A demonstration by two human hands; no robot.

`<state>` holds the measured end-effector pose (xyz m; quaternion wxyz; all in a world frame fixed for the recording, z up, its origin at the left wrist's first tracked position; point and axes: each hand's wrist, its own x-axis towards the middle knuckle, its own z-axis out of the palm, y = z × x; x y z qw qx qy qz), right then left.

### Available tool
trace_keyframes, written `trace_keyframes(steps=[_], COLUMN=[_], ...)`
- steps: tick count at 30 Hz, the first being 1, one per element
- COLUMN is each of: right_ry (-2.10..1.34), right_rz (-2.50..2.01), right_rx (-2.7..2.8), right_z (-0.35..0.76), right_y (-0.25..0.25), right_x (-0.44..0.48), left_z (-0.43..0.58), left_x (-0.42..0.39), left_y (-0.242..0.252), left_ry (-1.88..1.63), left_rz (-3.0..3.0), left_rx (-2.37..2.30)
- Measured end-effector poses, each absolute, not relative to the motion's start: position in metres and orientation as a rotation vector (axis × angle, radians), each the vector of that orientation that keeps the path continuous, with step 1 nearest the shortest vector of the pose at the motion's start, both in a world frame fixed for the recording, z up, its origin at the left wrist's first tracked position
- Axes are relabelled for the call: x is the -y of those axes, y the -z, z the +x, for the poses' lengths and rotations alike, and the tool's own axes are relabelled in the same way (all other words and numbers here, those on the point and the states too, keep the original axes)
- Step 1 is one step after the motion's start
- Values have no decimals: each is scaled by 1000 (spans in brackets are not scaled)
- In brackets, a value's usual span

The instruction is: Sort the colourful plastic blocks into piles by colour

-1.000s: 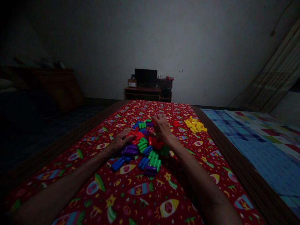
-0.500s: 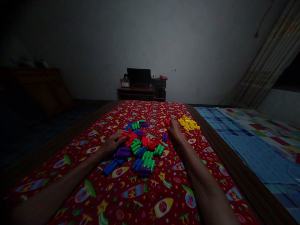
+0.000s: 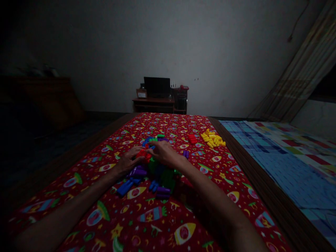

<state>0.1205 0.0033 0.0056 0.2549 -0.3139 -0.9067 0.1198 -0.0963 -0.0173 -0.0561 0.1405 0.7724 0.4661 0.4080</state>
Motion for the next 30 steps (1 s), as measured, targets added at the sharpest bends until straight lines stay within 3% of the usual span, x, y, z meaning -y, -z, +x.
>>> trace_keyframes(steps=[6, 15, 20, 30], right_ry=[-322, -6, 125, -200], right_rz=[-715, -1491, -1682, -1211], right_rx=[2453, 2016, 1946, 2794], right_z=[100, 185, 210, 141], right_y=[10, 3, 9, -20], right_x=[5, -64, -75, -15], left_z=[-94, -88, -91, -95], left_x=[18, 23, 22, 16], left_y=[54, 51, 50, 55], left_ry=[-1186, -1176, -1238, -1302], left_rz=[2294, 2210, 2107, 2026], left_rx=[-1250, -1373, -1393, -1460])
